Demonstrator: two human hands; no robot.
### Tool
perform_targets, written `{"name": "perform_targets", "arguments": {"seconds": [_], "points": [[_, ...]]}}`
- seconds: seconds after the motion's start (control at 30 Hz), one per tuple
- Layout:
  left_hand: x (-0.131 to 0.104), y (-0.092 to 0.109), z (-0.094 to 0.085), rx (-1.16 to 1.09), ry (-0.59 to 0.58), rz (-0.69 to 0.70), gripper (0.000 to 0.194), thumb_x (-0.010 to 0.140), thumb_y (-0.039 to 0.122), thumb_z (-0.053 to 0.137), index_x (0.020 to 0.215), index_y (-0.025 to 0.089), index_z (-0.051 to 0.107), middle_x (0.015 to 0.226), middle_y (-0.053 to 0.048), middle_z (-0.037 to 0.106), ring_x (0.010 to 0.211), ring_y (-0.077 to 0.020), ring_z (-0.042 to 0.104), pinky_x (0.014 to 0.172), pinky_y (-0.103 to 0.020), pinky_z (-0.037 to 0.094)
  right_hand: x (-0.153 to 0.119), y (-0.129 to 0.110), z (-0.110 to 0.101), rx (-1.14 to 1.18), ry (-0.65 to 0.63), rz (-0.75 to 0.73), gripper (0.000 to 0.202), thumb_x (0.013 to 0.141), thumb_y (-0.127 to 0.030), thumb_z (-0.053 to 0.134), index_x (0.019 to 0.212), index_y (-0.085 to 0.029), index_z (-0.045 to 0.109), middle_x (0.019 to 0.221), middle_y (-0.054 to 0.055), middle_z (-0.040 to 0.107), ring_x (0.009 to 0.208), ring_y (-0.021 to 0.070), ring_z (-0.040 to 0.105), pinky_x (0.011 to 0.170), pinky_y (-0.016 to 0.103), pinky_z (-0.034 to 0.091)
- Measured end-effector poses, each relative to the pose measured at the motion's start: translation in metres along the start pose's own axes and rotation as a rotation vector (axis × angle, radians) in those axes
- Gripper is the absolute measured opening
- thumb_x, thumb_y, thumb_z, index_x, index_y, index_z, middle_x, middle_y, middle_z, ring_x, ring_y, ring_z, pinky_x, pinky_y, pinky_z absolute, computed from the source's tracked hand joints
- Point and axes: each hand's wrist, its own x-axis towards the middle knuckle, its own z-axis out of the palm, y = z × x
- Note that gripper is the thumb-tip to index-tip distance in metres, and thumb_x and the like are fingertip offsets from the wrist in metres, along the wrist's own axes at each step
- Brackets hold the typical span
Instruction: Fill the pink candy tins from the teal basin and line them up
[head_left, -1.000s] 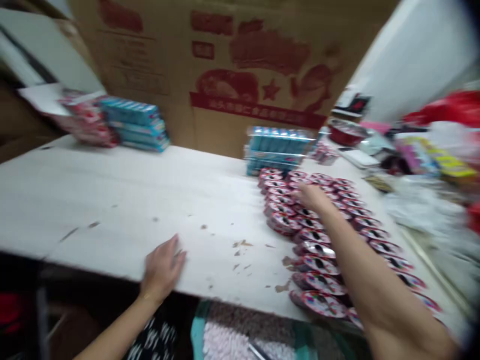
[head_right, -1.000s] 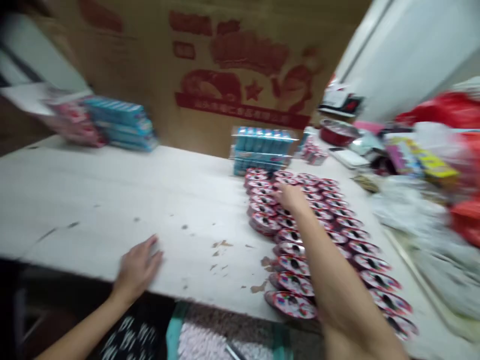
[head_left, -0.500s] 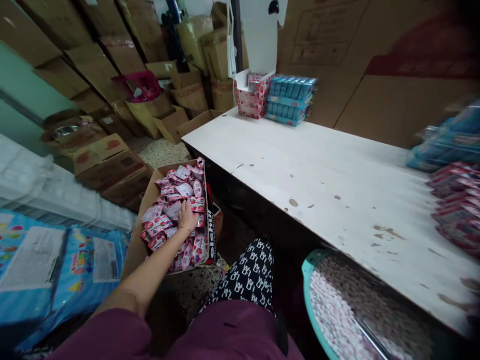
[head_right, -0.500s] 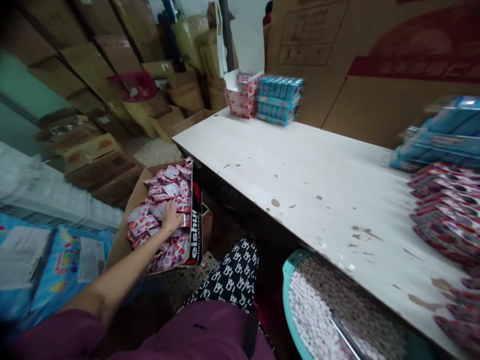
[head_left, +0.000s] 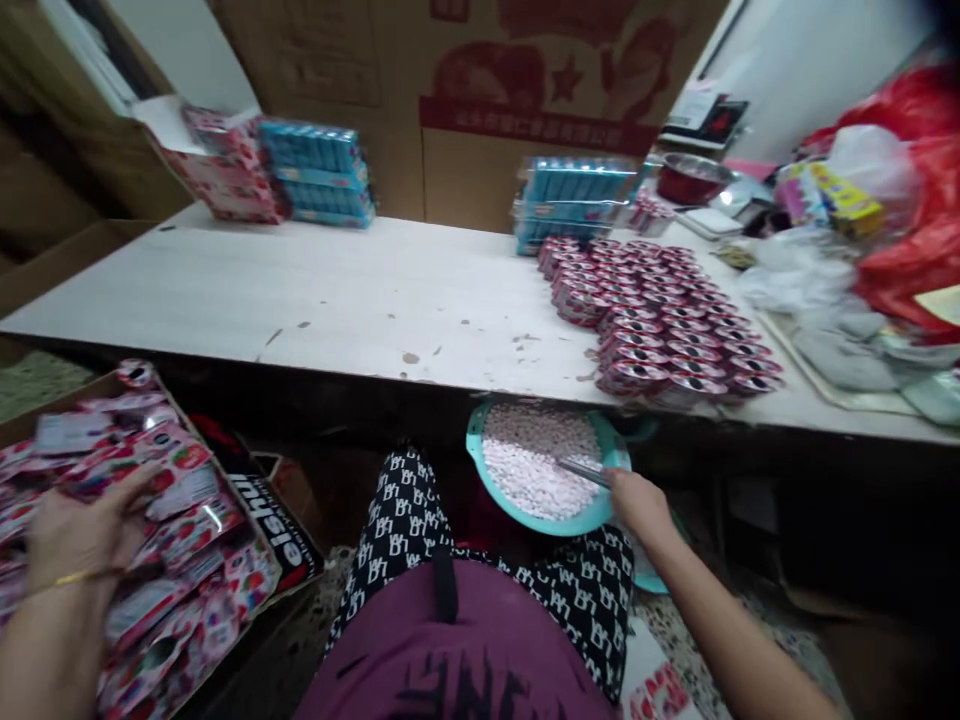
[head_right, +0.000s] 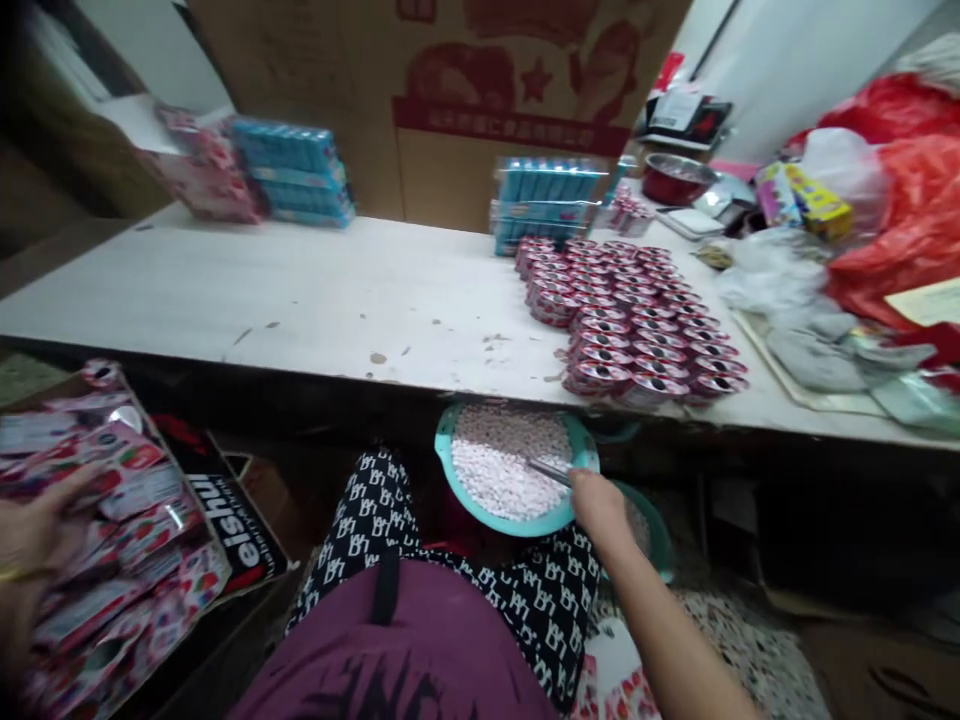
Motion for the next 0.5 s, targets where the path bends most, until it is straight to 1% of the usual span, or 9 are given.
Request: {"name": "perform_targets", "arguments": {"seconds": [0.07, 0.1, 0.13, 0.17, 0.23, 0.3, 0.37, 0.43, 0.5], "points": [[-0.023, 0.028, 0.031, -0.242, -0.063, -0.097, 0.056, 0.069, 0.046, 0.053, 0.121, 0.032, 0.041, 0.121, 0.006, 0.053, 0.116, -0.0313, 0.041, 0.087, -0.051, 0.043, 0.011, -0.023, 0.013, 0.102, 0.013, 0.016, 0.036, 0.077, -0.007, 0.032, 0.098, -0.016, 0.060, 0.091, 0.014, 0.064, 0.083, 0.0206, 0.060, 0.068, 0.028, 0.043], [-0.036, 0.043, 0.054, -0.333, -0.146, -0.128, 0.053, 0.068, 0.043, 0.056, 0.119, 0.032, 0.043, 0.120, 0.009, 0.054, 0.116, -0.0293, 0.041, 0.089, -0.049, 0.042, 0.018, -0.036, 0.021, 0.146, 0.018, 0.025, 0.035, 0.077, -0.008, 0.033, 0.098, -0.016, 0.060, 0.090, 0.013, 0.064, 0.084, 0.0199, 0.060, 0.068, 0.027, 0.043], [-0.050, 0.058, 0.081, -0.375, -0.243, -0.124, 0.054, 0.068, 0.040, 0.058, 0.119, 0.030, 0.043, 0.117, 0.007, 0.056, 0.113, -0.0275, 0.045, 0.090, -0.047, 0.043, 0.026, -0.048, 0.029, 0.185, 0.025, 0.038, 0.035, 0.078, -0.010, 0.033, 0.098, -0.017, 0.060, 0.089, 0.012, 0.065, 0.084, 0.0195, 0.060, 0.068, 0.026, 0.043], [-0.064, 0.070, 0.109, -0.402, -0.356, -0.101, 0.058, 0.066, 0.038, 0.061, 0.119, 0.025, 0.043, 0.114, 0.003, 0.058, 0.108, -0.0268, 0.050, 0.088, -0.046, 0.044, 0.034, -0.058, 0.036, 0.219, 0.035, 0.052, 0.034, 0.078, -0.012, 0.032, 0.098, -0.017, 0.060, 0.089, 0.011, 0.065, 0.083, 0.0194, 0.060, 0.067, 0.026, 0.043], [-0.088, 0.089, 0.169, -0.378, -0.563, -0.037, 0.064, 0.059, 0.036, 0.068, 0.115, 0.017, 0.044, 0.103, -0.005, 0.062, 0.095, -0.0256, 0.058, 0.083, -0.044, 0.047, 0.048, -0.069, 0.046, 0.304, 0.057, 0.065, 0.035, 0.079, -0.015, 0.031, 0.097, -0.016, 0.061, 0.090, 0.011, 0.065, 0.083, 0.0192, 0.060, 0.066, 0.026, 0.044], [-0.105, 0.097, 0.222, -0.341, -0.714, 0.054, 0.059, 0.054, 0.035, 0.072, 0.105, 0.015, 0.050, 0.095, -0.007, 0.064, 0.088, -0.0227, 0.060, 0.082, -0.039, 0.048, 0.058, -0.066, 0.051, 0.400, 0.068, 0.047, 0.035, 0.079, -0.017, 0.031, 0.095, -0.016, 0.062, 0.089, 0.008, 0.065, 0.082, 0.0177, 0.059, 0.065, 0.025, 0.044], [-0.115, 0.100, 0.263, -0.312, -0.800, 0.129, 0.051, 0.053, 0.033, 0.073, 0.096, 0.015, 0.053, 0.089, -0.006, 0.064, 0.084, -0.0196, 0.060, 0.080, -0.035, 0.047, 0.062, -0.055, 0.051, 0.497, 0.067, 0.015, 0.035, 0.077, -0.017, 0.032, 0.092, -0.016, 0.063, 0.085, 0.006, 0.066, 0.078, 0.0155, 0.059, 0.064, 0.023, 0.044], [-0.118, 0.099, 0.292, -0.294, -0.823, 0.177, 0.047, 0.052, 0.032, 0.073, 0.091, 0.014, 0.054, 0.086, -0.004, 0.063, 0.080, -0.0176, 0.059, 0.078, -0.032, 0.047, 0.060, -0.039, 0.049, 0.584, 0.060, -0.017, 0.035, 0.075, -0.016, 0.032, 0.090, -0.015, 0.064, 0.079, 0.004, 0.066, 0.072, 0.0138, 0.059, 0.062, 0.022, 0.044], [-0.117, 0.098, 0.312, -0.287, -0.820, 0.214, 0.045, 0.052, 0.030, 0.073, 0.090, 0.014, 0.054, 0.084, -0.004, 0.062, 0.078, -0.0166, 0.058, 0.076, -0.031, 0.046, 0.055, -0.023, 0.043, 0.652, 0.058, -0.040, 0.035, 0.074, -0.017, 0.032, 0.089, -0.013, 0.064, 0.074, 0.003, 0.065, 0.065, 0.0130, 0.058, 0.059, 0.022, 0.044]]}}
